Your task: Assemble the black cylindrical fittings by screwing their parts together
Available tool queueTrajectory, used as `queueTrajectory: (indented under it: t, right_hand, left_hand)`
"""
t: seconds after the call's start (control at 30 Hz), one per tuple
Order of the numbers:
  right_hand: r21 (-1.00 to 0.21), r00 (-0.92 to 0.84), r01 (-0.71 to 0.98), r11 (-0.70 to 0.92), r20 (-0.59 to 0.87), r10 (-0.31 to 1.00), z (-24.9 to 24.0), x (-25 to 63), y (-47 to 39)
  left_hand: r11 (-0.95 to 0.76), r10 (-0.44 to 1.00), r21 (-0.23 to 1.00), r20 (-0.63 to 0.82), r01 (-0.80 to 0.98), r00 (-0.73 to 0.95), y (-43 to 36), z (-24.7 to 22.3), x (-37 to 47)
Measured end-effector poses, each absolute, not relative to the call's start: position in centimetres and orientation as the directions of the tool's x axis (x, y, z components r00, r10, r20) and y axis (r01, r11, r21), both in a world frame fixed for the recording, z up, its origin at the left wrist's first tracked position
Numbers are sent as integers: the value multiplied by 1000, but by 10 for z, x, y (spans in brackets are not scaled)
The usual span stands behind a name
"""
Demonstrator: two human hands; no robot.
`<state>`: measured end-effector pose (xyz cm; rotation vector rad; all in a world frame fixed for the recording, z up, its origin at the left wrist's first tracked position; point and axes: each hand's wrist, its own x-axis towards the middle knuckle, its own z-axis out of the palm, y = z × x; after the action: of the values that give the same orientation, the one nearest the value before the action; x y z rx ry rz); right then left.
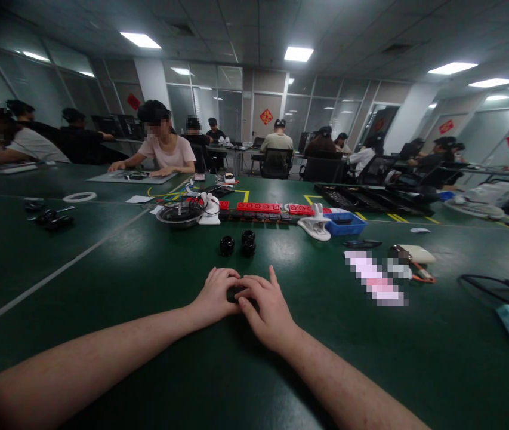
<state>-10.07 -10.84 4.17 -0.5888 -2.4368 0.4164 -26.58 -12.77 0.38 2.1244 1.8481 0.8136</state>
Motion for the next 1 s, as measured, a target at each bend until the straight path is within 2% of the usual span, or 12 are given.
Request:
queueTrajectory:
  t: [0.37,0.57,1.0]
  right_hand:
    - [-416,-679,348,840,507,532,40,-97,-105]
    - [-401,-598,449,798,529,602,38,-96,-101]
    - [-414,-563,547,728,461,686,28,-97,-89]
  left_hand:
    - [-190,961,517,271,835,51,-127,5,-266]
    - [-196,961,513,271,836,59,-126,4,-266]
    - [-204,960,492,271,846,74,-127,8,-266]
